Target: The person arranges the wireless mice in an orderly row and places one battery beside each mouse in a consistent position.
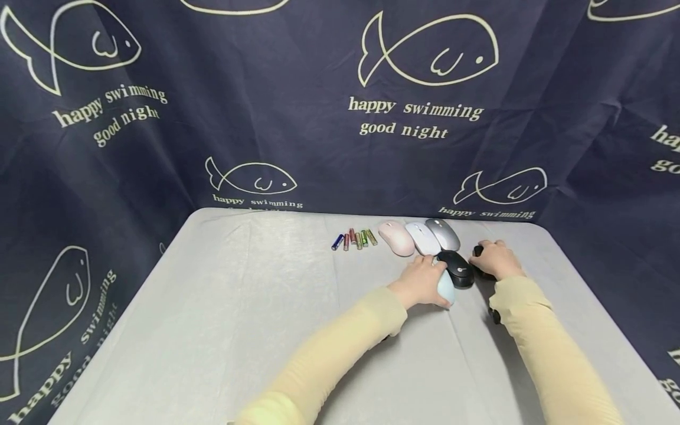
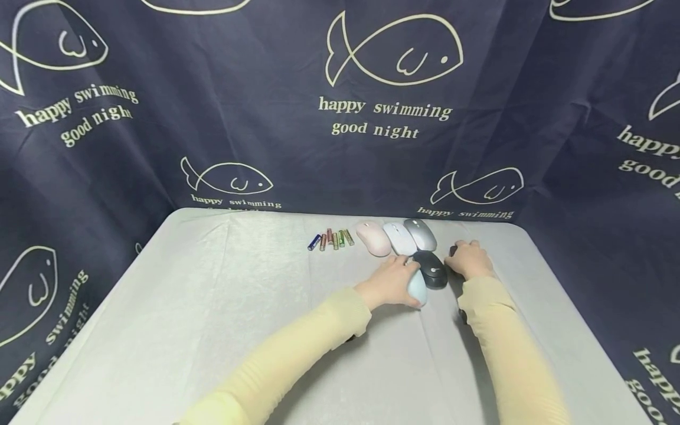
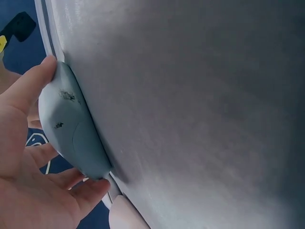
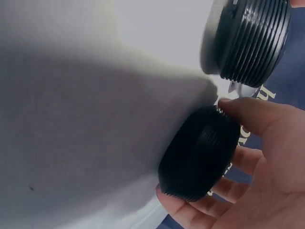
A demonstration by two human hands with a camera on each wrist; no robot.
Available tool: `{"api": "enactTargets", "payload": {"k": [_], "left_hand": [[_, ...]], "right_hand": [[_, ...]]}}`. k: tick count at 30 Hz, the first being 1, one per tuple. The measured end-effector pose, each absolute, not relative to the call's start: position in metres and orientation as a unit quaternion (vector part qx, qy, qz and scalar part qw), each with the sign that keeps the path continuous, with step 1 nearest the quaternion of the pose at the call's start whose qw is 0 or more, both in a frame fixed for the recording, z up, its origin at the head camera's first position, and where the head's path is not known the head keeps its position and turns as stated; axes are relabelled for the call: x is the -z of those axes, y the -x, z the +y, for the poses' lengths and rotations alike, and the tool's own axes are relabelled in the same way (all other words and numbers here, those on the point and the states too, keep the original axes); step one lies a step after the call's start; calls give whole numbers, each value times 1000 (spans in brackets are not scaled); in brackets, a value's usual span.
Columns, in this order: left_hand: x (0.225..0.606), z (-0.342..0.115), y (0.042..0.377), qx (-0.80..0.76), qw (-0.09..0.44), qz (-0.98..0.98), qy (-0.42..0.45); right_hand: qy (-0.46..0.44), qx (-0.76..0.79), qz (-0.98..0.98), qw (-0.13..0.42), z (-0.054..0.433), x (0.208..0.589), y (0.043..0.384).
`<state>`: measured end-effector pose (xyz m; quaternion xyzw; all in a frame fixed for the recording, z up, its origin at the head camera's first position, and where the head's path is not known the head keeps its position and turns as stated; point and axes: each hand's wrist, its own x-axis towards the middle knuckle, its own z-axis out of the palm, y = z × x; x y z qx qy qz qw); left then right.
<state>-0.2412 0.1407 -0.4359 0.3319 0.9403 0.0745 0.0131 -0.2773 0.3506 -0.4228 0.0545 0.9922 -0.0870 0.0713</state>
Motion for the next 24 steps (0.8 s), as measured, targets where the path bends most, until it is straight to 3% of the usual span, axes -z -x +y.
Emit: {"api": "enactTargets", "payload": {"k": [24], "left_hand": [[439,147,238,-79,8,945,-318]], "right_hand": [[-87,85,989,83,347,423,274]]}}
